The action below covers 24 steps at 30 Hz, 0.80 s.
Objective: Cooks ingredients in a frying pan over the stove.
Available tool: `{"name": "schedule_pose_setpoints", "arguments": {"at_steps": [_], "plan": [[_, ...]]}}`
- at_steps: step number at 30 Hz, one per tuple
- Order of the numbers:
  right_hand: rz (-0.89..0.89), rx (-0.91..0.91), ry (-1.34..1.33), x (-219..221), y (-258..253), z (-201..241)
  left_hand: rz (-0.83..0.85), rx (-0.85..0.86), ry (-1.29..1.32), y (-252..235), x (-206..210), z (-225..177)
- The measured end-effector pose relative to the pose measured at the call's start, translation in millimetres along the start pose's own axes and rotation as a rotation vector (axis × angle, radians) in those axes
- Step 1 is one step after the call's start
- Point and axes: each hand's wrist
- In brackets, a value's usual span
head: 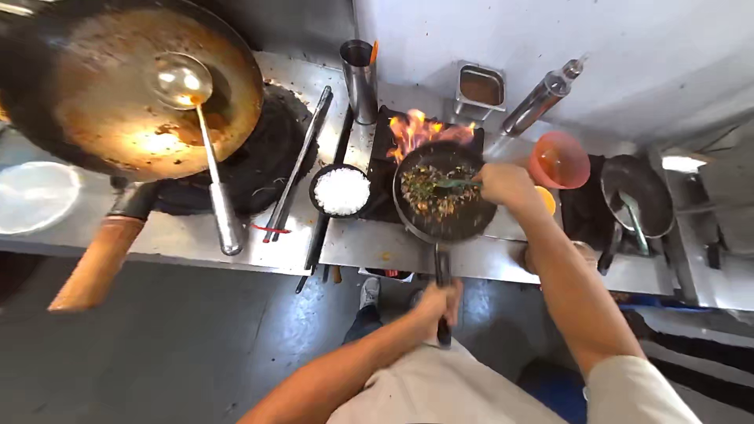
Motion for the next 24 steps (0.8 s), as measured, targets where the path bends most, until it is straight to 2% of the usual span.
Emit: {"name": "schedule_pose_setpoints", "arguments": {"at_steps": [2, 4, 6, 9, 10, 12, 15, 19, 21, 23, 24], "plan": [[-0.031, 0.004, -0.017, 5, -9, -2, 0.001, -0.043, -0.036, 13, -6, -2], [0.010, -0.047, -0.047, 11, 3, -4, -0.003, 0.027, -0.050, -16, -6, -29], [0.049, -0.015, -0.068, 19, 22, -5, 0.021, 0.074, -0.033, -41, -10, -44], [0.025, 0.154, -0.085, 27, 23, -13, -0.013, -0.017, -0.043, 2, -16, -14], [-0.001, 0.152, -0.109, 26, 15, -16, -0.014, -0.050, -0.047, 14, -18, -6], [-0.005, 0.049, -0.138, 26, 4, -13, -0.013, -0.043, -0.045, 9, -11, -11], [0.026, -0.023, -0.063, 21, 20, -4, -0.013, 0.088, -0.006, -15, -8, -30], [0.012, 0.027, -0.033, 14, 15, -16, -0.038, -0.056, -0.041, 28, -9, 3], [-0.013, -0.047, -0.051, 17, 2, -9, -0.068, 0.028, -0.074, 4, -2, -3], [0.010, -0.141, -0.042, 16, 10, -6, -0.072, 0.161, -0.064, -26, 5, -14], [0.025, -0.159, -0.026, 19, 21, -10, -0.062, 0.167, -0.041, -22, 10, -9]]}}
Point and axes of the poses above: each hand's wrist, its own y-axis away from the middle knuckle, its own x-axis out of the palm, z = x × y, and after that the axes turned 15 degrees about y, right-handed
